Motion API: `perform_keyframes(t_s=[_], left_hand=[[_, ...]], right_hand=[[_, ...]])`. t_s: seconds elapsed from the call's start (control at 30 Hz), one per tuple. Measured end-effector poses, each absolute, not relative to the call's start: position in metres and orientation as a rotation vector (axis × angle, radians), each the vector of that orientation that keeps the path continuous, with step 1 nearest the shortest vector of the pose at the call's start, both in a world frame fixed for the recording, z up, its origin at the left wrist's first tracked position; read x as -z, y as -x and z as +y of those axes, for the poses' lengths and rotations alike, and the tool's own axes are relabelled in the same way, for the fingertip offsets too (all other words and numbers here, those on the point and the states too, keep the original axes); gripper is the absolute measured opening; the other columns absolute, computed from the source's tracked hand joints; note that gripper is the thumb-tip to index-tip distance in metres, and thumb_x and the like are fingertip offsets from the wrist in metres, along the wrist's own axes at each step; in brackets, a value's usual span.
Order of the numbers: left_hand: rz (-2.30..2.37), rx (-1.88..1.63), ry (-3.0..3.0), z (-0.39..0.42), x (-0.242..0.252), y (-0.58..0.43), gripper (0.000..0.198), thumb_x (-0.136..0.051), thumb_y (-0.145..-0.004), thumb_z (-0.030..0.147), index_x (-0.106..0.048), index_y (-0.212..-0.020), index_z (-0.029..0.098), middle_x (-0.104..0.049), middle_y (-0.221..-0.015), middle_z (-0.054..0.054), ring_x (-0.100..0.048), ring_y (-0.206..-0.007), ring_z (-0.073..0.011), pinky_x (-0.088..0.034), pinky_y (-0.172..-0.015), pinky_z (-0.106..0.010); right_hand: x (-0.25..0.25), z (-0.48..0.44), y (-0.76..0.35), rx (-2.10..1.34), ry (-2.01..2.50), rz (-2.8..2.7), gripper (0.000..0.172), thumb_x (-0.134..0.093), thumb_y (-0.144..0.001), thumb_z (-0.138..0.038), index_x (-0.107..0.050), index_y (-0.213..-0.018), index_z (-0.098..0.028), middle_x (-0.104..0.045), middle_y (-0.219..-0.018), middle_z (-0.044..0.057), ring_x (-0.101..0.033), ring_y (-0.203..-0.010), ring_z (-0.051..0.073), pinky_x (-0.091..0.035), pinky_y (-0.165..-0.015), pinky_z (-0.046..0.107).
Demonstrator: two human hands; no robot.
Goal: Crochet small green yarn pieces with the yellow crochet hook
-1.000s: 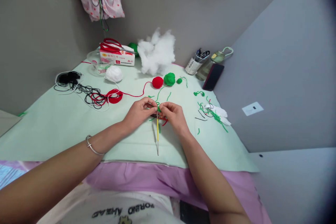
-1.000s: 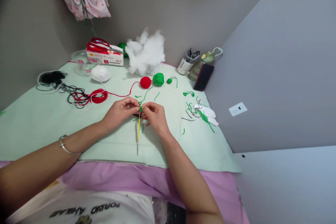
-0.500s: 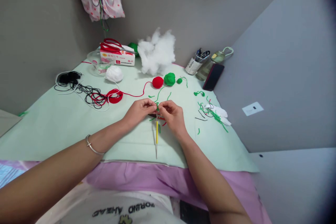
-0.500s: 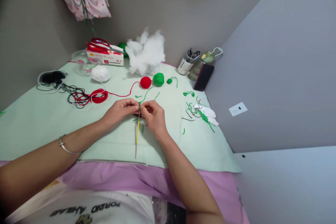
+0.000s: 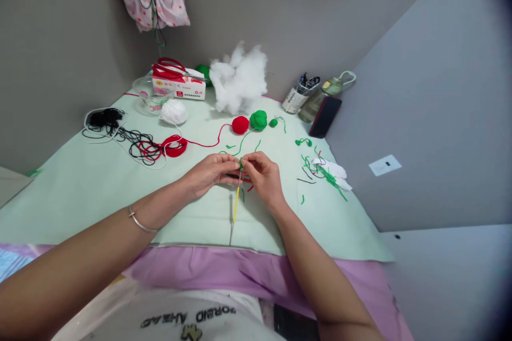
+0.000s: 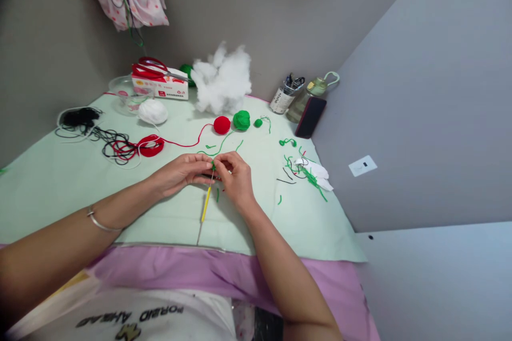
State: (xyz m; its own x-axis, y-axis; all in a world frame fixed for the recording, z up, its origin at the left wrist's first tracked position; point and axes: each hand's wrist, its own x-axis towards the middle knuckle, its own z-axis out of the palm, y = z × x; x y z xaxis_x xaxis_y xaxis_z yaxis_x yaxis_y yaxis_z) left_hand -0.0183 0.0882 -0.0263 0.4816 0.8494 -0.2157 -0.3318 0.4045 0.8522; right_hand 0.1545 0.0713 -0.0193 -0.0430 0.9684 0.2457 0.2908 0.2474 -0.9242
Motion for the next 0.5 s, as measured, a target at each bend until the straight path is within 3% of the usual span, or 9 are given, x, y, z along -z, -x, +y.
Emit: perform_keyframes(t_s=[0.5], left_hand=[[0.726,-0.882,-0.762,0.0919,0.0298,0.0183,0.01,-0.082,-0.081,0.014,-0.072,-0.081,0.013,-0.077,-0.082,-0.003,-0.076,-0.081,-0.0128,-0.058,-0.09,-0.025]], right_hand=[[0.0205,0.0738,-0.1569,-0.802,1.173,-1.583,0.013,-0.066,-0.09,-0.032,-0.075,-0.086,-0.023,-0.07,-0.093,0.005,-0.065,-0.087,0.018,-0.054,-0.078,0.032]])
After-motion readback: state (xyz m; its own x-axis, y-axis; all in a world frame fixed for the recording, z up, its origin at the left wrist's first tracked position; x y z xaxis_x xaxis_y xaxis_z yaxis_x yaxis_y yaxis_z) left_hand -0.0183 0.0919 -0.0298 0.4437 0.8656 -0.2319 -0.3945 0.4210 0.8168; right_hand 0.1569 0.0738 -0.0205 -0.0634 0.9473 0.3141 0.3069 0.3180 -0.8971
